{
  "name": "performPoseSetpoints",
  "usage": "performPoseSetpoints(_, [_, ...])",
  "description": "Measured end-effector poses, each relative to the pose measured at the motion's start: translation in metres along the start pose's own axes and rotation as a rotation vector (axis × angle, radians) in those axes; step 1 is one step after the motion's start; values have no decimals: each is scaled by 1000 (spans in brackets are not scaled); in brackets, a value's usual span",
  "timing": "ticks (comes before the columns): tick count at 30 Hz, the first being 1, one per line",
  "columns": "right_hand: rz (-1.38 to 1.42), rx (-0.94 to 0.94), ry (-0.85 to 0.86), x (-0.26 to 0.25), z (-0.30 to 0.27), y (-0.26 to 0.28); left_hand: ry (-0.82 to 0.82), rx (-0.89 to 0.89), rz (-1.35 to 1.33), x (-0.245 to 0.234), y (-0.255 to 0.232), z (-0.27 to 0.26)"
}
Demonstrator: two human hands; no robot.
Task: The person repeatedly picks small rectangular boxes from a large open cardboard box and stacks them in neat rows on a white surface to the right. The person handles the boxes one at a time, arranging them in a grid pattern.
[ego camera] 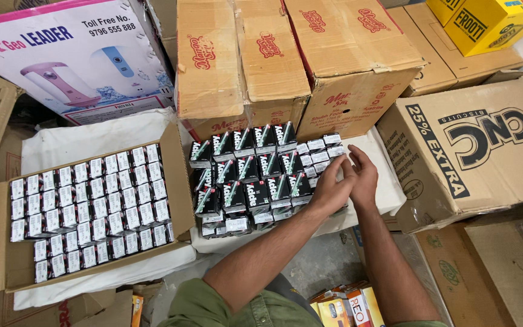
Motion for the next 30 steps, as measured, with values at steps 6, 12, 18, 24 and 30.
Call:
performPoseSetpoints(6, [147, -65, -14, -15, -38, 78, 43, 209, 68, -29, -32, -26])
performPoseSetpoints(12, [170, -223, 25, -3, -85, 154, 20, 432, 162, -93, -78, -48])
performPoseSetpoints(18, [150, -281, 182, 48, -137, 199, -13, 597, 115, -191, -117, -103])
performPoseSetpoints(24, [132, -389, 324, 104, -201, 260, -121, 604, 159, -293, -124, -166])
performPoseSetpoints(30, [10, -582, 459, 170, -262, 303, -256, 542, 198, -383, -96, -212])
Point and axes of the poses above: each hand's wrist, its own z-axis towards the middle knuckle, its own x-axis out of the palm, y = z × x, the point moved 7 cm from there along z, towards the middle knuckle, and after that the axes turned 8 degrees about -y, right-handed, at the moved point
